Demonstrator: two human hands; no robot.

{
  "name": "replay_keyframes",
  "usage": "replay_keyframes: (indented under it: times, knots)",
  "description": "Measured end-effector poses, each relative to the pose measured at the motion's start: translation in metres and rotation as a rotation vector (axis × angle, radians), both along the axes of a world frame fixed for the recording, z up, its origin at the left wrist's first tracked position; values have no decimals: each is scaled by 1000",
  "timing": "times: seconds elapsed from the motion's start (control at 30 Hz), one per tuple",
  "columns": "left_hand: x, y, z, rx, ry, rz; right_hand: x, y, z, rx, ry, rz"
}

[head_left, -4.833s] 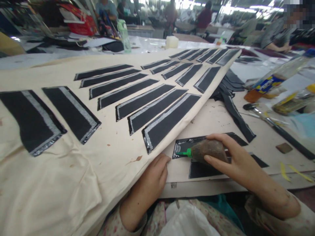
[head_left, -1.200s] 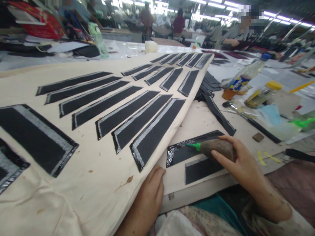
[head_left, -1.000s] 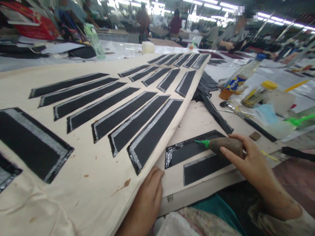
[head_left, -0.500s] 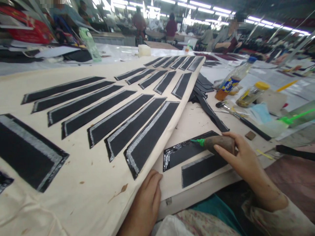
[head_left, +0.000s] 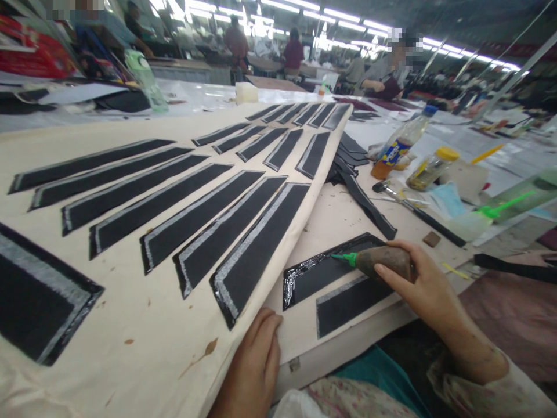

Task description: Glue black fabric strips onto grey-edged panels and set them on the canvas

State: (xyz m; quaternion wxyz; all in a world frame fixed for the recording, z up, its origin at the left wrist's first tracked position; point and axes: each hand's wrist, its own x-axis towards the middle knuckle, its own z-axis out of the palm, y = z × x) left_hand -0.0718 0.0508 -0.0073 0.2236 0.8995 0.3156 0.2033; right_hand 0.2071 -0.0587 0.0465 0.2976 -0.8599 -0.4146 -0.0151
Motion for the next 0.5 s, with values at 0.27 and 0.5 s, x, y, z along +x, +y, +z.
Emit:
replay_keyframes:
  times: [0.27,0.5]
  knots:
    - [-1,2,-3,47,0,-5,31,-12,0,16,-147,-111]
    - [-1,3,-2,35,1,-21,20,0,-1,16,-93,-56]
